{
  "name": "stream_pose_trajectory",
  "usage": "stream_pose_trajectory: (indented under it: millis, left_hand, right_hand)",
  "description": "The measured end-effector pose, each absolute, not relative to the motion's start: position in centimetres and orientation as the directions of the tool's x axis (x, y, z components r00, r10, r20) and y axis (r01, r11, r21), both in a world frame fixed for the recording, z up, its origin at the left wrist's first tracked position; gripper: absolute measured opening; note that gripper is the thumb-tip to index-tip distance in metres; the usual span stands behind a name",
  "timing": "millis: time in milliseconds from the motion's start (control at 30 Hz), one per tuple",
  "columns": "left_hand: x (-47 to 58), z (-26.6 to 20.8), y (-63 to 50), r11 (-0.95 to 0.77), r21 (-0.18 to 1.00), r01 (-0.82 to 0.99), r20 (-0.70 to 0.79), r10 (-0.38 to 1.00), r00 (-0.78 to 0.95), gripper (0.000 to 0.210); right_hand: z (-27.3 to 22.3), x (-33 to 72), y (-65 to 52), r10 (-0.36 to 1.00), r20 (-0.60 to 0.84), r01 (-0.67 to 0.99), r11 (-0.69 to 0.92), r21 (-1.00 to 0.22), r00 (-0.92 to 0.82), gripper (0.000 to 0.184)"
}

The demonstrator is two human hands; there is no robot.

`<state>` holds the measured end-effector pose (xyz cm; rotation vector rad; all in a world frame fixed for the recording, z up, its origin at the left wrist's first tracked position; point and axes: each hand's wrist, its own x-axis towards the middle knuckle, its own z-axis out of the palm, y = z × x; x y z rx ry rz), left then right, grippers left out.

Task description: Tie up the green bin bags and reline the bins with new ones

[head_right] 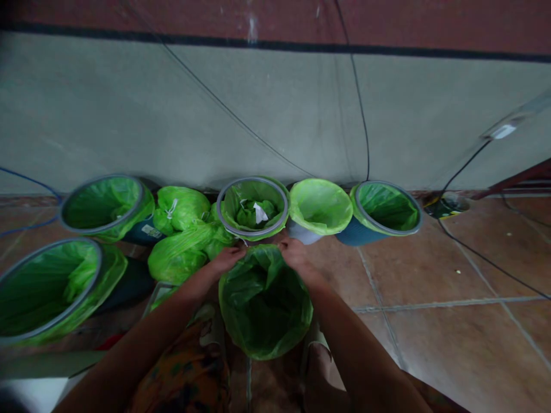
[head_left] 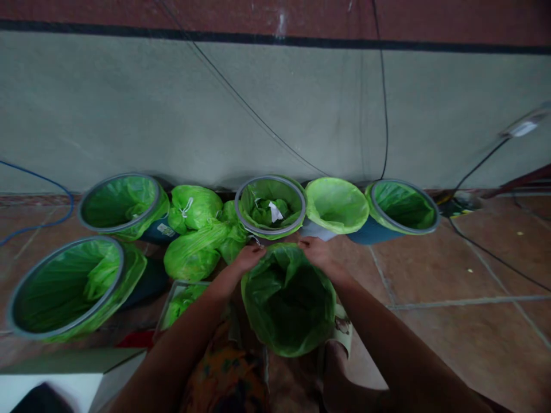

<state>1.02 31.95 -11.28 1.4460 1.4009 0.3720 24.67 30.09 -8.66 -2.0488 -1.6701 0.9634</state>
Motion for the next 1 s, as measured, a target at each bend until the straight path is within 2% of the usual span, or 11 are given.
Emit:
stream_pose_trajectory:
  millis: [100, 267, 367, 500, 600, 733, 833, 1000]
  left_hand:
    - [0.8, -11.2, 31.9, 0.111, 0.782, 0.614, -0.372, 0.873, 0.316, 0.031]
    - [0.3, -10.7, 30.6, -0.092, 0.720, 0.688, -0.173, 0.936, 0.307, 0.016]
    - [0.0, -10.3, 29.4, -0.206, 0.641, 0.740, -0.067, 0.945, 0.321, 0.009]
    - [-0.8, -9.3, 27.9, -0.372, 0.487, 0.790, -0.042, 0.894, 0.447, 0.013]
    - [-0.9, -8.5, 27.8, -0.379, 0.458, 0.804, -0.023, 0.899, 0.438, 0.024]
    - [0.6, -8.1, 30.1, -0.213, 0.443, 0.871, -0.123, 0.948, 0.294, 0.047]
    - [2.5, -8.5, 32.4, -0.160, 0.382, 0.910, -0.237, 0.935, 0.264, 0.047]
    - [4.3, -9.4, 33.4, -0.338, 0.446, 0.829, -0.259, 0.838, 0.481, 0.036]
  right_hand:
    - [-10.2, 24.4, 29.4, 0.964, -0.252, 0.664, -0.242, -0.707, 0.082, 0.019]
    - [-12.1, 24.9, 27.1, 0.967, -0.068, 0.489, -0.184, -0.853, 0.246, 0.023]
    - [-12.5, 25.4, 26.0, 0.985, -0.010, 0.519, -0.098, -0.849, 0.169, 0.020]
    - [-12.1, 25.9, 25.4, 0.999, -0.032, 0.598, -0.045, -0.800, 0.032, 0.016]
    - [-11.4, 26.0, 26.0, 0.998, -0.002, 0.568, -0.039, -0.822, 0.066, 0.020]
    - [-10.9, 25.5, 28.2, 0.980, -0.053, 0.584, -0.159, -0.796, 0.193, 0.036]
    - [-10.8, 24.7, 29.8, 0.990, -0.131, 0.671, -0.133, -0.730, 0.055, 0.031]
    - [-10.8, 24.1, 30.0, 0.939, -0.233, 0.797, 0.065, -0.601, -0.252, 0.029]
